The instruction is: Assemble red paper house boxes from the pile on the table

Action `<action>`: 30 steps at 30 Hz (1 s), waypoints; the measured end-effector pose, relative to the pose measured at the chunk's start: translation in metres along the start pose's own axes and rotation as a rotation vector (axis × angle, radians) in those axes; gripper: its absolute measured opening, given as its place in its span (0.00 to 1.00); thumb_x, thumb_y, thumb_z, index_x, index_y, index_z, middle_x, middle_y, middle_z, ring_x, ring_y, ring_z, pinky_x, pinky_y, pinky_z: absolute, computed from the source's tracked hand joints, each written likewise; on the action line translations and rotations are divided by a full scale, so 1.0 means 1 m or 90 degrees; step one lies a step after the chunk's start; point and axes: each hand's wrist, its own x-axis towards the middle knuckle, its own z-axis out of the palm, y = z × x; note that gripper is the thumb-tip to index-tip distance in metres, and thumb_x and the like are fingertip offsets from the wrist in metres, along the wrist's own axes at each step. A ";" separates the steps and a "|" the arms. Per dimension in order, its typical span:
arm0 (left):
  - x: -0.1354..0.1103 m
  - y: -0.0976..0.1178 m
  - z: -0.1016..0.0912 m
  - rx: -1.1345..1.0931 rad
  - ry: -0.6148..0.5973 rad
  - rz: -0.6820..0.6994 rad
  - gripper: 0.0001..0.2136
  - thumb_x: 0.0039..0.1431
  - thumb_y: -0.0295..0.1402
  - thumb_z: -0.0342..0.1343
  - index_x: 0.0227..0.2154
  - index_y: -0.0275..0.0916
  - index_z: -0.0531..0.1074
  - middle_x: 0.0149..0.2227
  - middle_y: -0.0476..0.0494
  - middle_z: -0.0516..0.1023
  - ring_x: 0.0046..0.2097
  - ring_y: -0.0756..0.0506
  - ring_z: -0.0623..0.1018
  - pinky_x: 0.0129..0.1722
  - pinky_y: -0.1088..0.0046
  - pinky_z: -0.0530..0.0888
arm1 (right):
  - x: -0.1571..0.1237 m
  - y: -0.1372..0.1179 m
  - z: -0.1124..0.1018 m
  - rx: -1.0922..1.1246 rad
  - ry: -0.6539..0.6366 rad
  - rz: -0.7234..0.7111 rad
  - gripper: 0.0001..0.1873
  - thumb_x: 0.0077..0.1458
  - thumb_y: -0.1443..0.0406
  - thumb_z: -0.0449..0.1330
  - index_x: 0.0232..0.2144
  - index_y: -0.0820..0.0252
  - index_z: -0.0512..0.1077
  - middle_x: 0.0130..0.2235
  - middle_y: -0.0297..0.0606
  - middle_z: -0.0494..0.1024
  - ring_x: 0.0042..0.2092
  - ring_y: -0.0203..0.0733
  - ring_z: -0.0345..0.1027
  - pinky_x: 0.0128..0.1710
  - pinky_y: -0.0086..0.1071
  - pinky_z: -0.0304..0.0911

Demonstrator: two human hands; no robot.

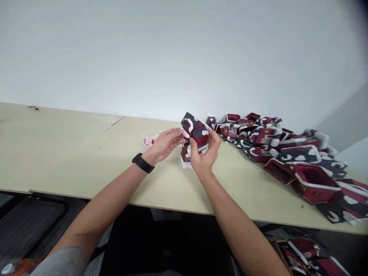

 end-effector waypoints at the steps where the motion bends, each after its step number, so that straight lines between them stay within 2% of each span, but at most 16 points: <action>1: 0.000 0.000 0.000 -0.002 0.001 0.000 0.10 0.59 0.34 0.73 0.34 0.33 0.80 0.36 0.46 0.82 0.35 0.53 0.80 0.43 0.77 0.77 | 0.000 0.000 0.000 0.000 -0.001 0.000 0.28 0.64 0.57 0.66 0.62 0.54 0.65 0.58 0.48 0.73 0.61 0.52 0.72 0.62 0.50 0.71; 11: -0.003 -0.001 0.007 -0.039 0.020 0.010 0.04 0.63 0.29 0.69 0.33 0.34 0.81 0.38 0.44 0.83 0.39 0.52 0.80 0.49 0.76 0.77 | -0.002 0.002 0.000 -0.009 -0.012 -0.001 0.28 0.64 0.57 0.67 0.63 0.53 0.65 0.58 0.48 0.73 0.61 0.53 0.72 0.61 0.51 0.71; 13: -0.002 -0.002 0.005 -0.026 0.020 0.005 0.05 0.62 0.30 0.70 0.33 0.34 0.81 0.38 0.44 0.82 0.38 0.52 0.80 0.46 0.76 0.77 | -0.002 0.002 0.000 -0.007 -0.013 0.001 0.28 0.64 0.58 0.67 0.62 0.53 0.65 0.58 0.48 0.74 0.61 0.53 0.72 0.62 0.51 0.71; 15: -0.001 -0.003 0.002 0.019 0.034 0.011 0.08 0.60 0.33 0.72 0.33 0.34 0.80 0.36 0.45 0.81 0.32 0.54 0.77 0.37 0.77 0.75 | -0.002 0.000 0.000 0.011 -0.013 0.011 0.28 0.63 0.58 0.67 0.61 0.53 0.65 0.58 0.47 0.74 0.60 0.52 0.73 0.61 0.50 0.71; 18: 0.000 -0.001 -0.002 0.150 0.093 0.097 0.13 0.54 0.36 0.76 0.33 0.37 0.77 0.27 0.52 0.74 0.24 0.56 0.68 0.27 0.77 0.66 | 0.001 -0.001 -0.001 0.069 -0.021 0.065 0.28 0.63 0.57 0.68 0.61 0.53 0.65 0.57 0.46 0.74 0.58 0.51 0.74 0.60 0.47 0.71; 20: 0.001 0.002 -0.004 0.232 0.120 0.196 0.16 0.50 0.35 0.79 0.36 0.38 0.78 0.28 0.53 0.74 0.28 0.54 0.70 0.30 0.78 0.66 | 0.004 0.000 -0.003 0.123 -0.044 0.117 0.29 0.63 0.55 0.67 0.61 0.53 0.62 0.57 0.46 0.75 0.57 0.50 0.75 0.57 0.45 0.72; 22: 0.001 0.004 -0.005 0.267 0.082 0.242 0.20 0.49 0.35 0.79 0.43 0.40 0.80 0.37 0.48 0.80 0.39 0.50 0.77 0.40 0.77 0.71 | 0.007 0.003 -0.005 0.181 -0.089 0.164 0.31 0.64 0.53 0.66 0.62 0.52 0.60 0.56 0.46 0.76 0.55 0.49 0.76 0.54 0.44 0.74; 24: 0.001 0.004 -0.006 0.257 -0.004 0.198 0.23 0.52 0.39 0.77 0.50 0.40 0.80 0.47 0.42 0.82 0.48 0.45 0.80 0.47 0.73 0.74 | 0.008 0.004 -0.007 0.228 -0.145 0.201 0.32 0.64 0.50 0.65 0.62 0.51 0.59 0.56 0.46 0.76 0.54 0.49 0.77 0.52 0.43 0.75; 27: 0.002 0.000 -0.008 0.239 -0.080 0.119 0.23 0.58 0.45 0.73 0.51 0.38 0.79 0.47 0.39 0.84 0.48 0.41 0.81 0.49 0.68 0.75 | 0.008 0.003 -0.008 0.253 -0.197 0.241 0.35 0.63 0.46 0.66 0.63 0.51 0.59 0.57 0.46 0.75 0.55 0.49 0.77 0.54 0.43 0.75; 30: 0.002 -0.005 -0.009 0.243 -0.079 0.132 0.22 0.58 0.45 0.72 0.51 0.38 0.79 0.47 0.39 0.84 0.49 0.41 0.81 0.50 0.67 0.75 | 0.009 0.000 -0.007 0.253 -0.210 0.261 0.39 0.60 0.46 0.70 0.64 0.51 0.59 0.58 0.46 0.75 0.55 0.49 0.77 0.55 0.44 0.75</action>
